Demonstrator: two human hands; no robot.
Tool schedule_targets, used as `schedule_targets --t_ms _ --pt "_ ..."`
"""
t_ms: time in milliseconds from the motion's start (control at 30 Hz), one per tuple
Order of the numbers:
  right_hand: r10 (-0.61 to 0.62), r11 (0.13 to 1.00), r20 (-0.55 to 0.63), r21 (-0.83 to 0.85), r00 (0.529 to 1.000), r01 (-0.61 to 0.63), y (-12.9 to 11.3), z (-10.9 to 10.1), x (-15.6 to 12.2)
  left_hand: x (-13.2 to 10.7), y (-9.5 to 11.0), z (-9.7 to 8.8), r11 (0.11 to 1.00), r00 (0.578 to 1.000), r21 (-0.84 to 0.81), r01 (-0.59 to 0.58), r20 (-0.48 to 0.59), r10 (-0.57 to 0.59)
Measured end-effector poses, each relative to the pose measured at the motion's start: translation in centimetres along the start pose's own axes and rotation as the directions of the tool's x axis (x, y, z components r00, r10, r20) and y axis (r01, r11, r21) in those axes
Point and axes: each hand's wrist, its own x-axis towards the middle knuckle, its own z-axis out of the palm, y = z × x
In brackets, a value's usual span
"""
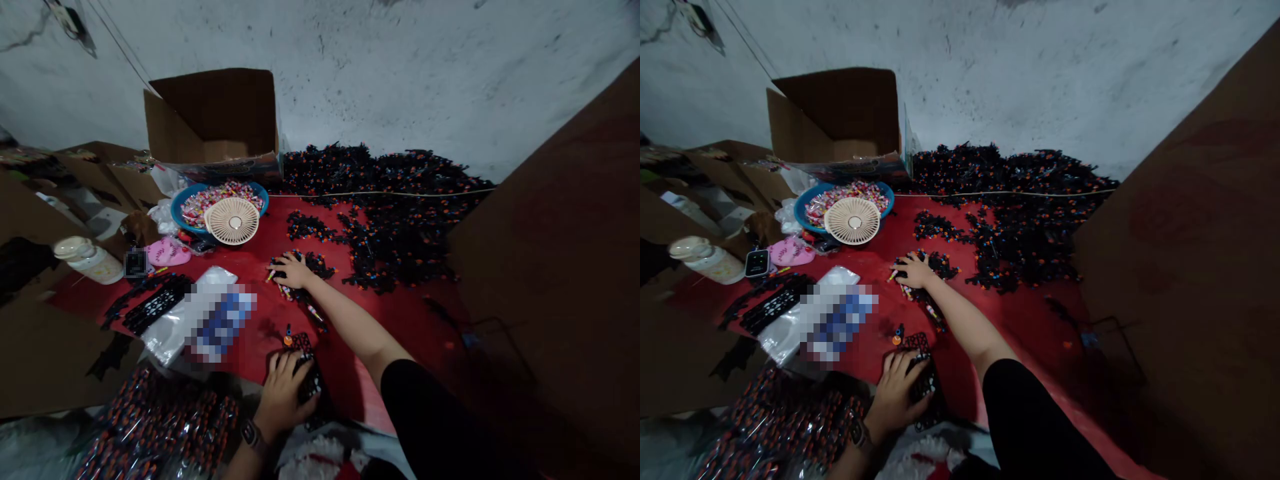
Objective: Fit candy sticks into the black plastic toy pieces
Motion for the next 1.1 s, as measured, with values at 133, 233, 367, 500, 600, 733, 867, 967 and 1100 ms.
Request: schedule_targets --t_ms 133,233,367,500,600,733,867,967,1100 --pt "-0.033 0.999 -0.003 0.0 0.999 0.033 2.0 0.4 -6.6 -1.1 -0.9 -1.2 1.0 0.999 0.02 0.012 0.049 -0.013" --pt "-0.113 0.994 0.003 0.006 0.994 0.113 2.9 1.1 -11.6 -1.5 -1.3 -2.1 0.999 0.999 0.027 0.022 0.047 -0.024" --pt "-0.264 0.963 0.017 0.065 0.964 0.263 3.4 2.0 -17.4 -0.4 -0.3 -2.1 0.997 0.997 0.043 0.068 0.031 -0.069" --pt "-0.38 0.916 0.062 0.162 0.923 0.366 3.7 1.7 -21.9 1.8 2.5 -0.5 0.985 0.989 0.092 0.149 0.005 -0.15" --pt "-0.365 0.912 0.026 0.209 0.931 0.352 3.8 0.9 -25.4 2.7 4.4 0.7 0.98 0.985 0.095 0.173 0.001 -0.174" --pt "-0.031 0.939 -0.288 0.321 0.957 0.127 1.8 1.2 -30.3 2.2 4.5 1.0 0.988 0.984 -0.032 0.152 -0.091 -0.154" --pt "0.509 0.768 -0.3 0.581 0.807 -0.269 -3.1 3.7 -30.7 2.2 1.8 0.4 0.943 0.891 -0.205 0.263 -0.325 -0.318" --pt "0.636 0.694 -0.11 0.512 0.764 -0.505 -6.0 5.4 -28.4 3.7 -0.3 -0.1 0.905 0.891 -0.313 0.288 -0.258 -0.373" --pt "0.667 0.667 -0.105 0.527 0.738 -0.527 -6.2 6.6 -26.9 5.9 -1.9 -0.8 0.876 0.945 -0.399 0.273 -0.06 -0.322"
